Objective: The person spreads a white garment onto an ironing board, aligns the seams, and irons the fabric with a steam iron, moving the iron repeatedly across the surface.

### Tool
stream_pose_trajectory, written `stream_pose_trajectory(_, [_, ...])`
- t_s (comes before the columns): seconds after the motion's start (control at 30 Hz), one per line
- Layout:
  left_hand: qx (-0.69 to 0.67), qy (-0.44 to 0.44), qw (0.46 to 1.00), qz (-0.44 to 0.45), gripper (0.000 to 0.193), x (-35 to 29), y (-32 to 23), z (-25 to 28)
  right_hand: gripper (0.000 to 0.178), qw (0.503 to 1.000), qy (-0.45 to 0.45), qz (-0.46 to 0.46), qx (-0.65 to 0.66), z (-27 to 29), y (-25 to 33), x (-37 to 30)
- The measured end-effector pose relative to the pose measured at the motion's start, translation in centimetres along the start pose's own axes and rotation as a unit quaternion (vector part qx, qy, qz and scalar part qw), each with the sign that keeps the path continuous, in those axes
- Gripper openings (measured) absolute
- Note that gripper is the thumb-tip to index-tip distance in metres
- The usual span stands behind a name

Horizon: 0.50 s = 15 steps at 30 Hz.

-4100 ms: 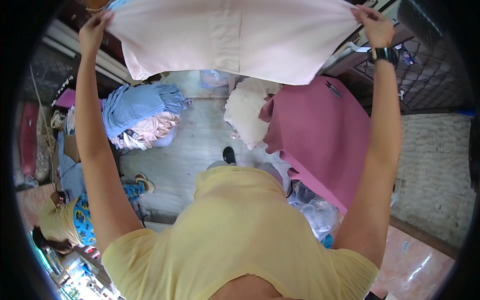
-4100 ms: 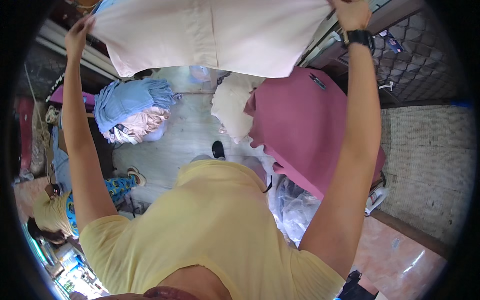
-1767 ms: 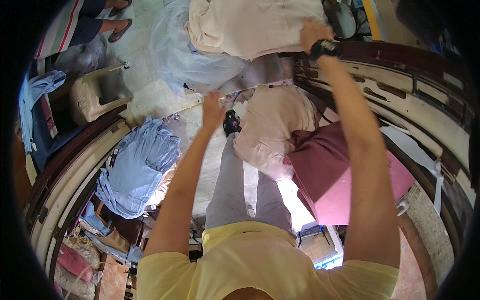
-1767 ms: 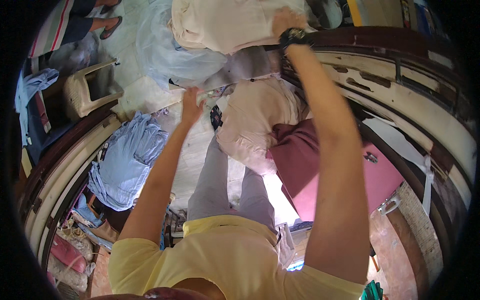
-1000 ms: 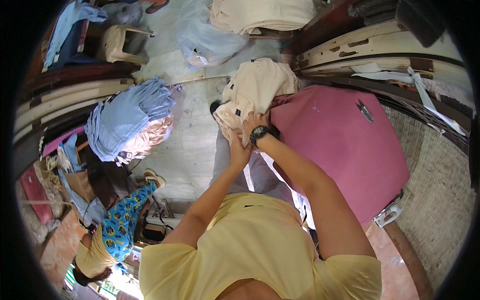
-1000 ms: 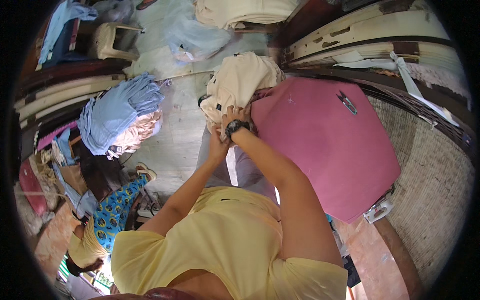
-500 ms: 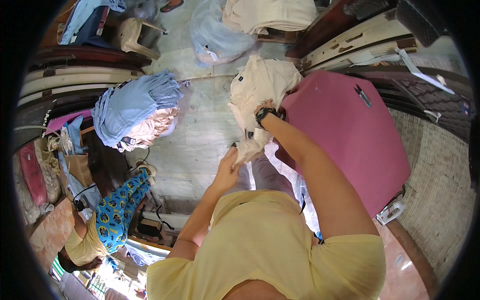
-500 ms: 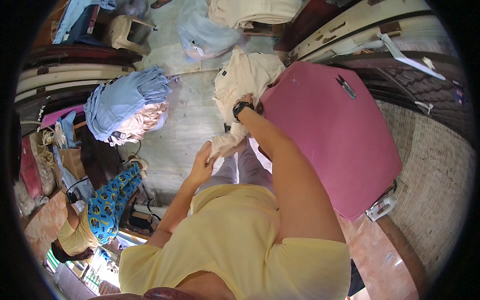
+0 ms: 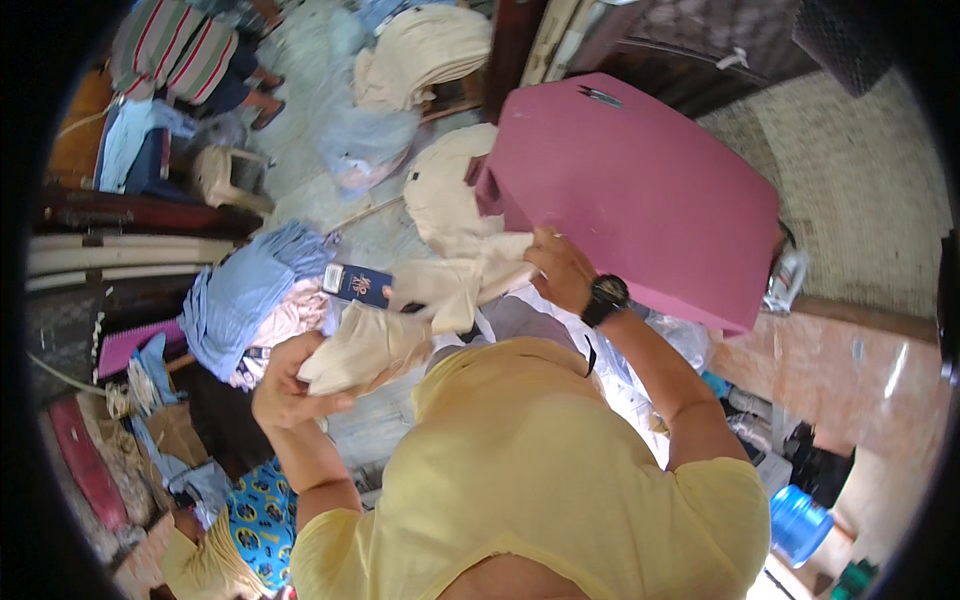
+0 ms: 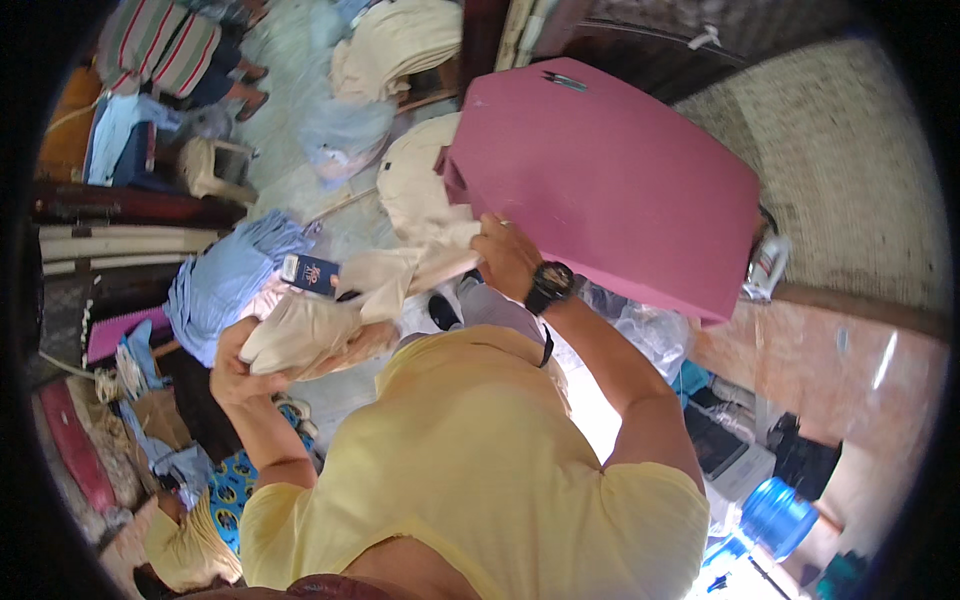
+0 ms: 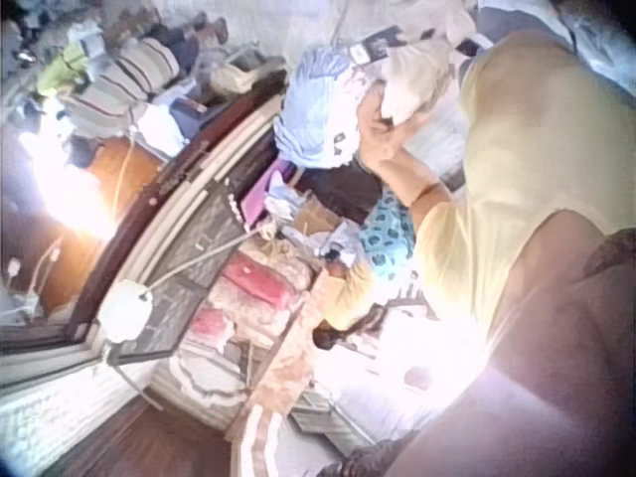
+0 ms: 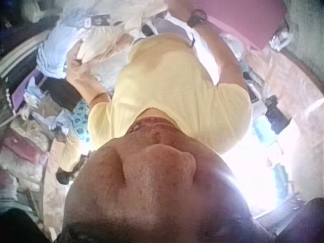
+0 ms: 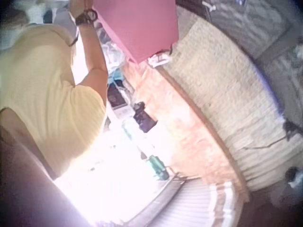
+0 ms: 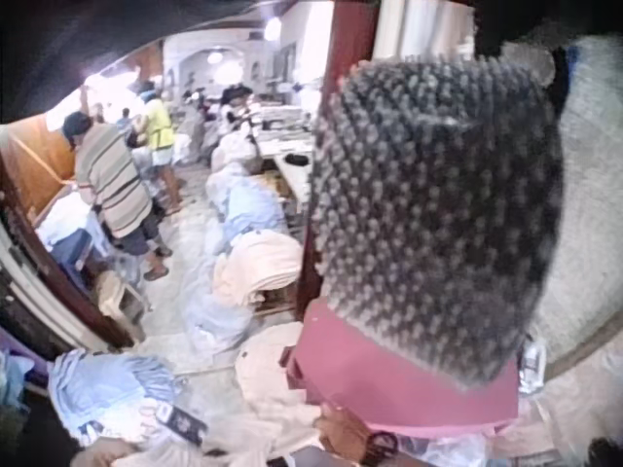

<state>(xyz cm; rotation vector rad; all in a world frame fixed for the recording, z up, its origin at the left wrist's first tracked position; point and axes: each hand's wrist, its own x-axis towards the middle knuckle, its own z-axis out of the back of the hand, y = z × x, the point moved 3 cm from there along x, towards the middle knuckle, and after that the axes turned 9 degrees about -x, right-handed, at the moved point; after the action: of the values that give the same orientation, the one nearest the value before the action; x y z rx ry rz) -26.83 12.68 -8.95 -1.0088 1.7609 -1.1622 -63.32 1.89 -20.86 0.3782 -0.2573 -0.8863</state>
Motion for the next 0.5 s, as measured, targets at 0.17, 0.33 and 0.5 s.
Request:
stream_pose_trajectory(0.17, [-0.025, 0.173, 0.936, -0.305, 0.038, 3.4, -7.3, -2.0, 0.031, 0.938, -0.077, -0.169, 0.292, 11.2, 0.3, -12.7])
stream_pose_trajectory(0.33, [0.229, -0.104, 0.877, -0.41, 0.063, 10.7, -12.4, -6.8, 0.048, 0.913, -0.203, -0.151, 0.321, 25.2, 0.8, -21.9])
stream_pose_trajectory(0.5, [0.366, -0.018, 0.895, -0.256, 0.048, 26.3, -14.7, -19.4, 0.049, 0.935, -0.18, -0.302, 0.036, 35.6, -9.0, -23.4])
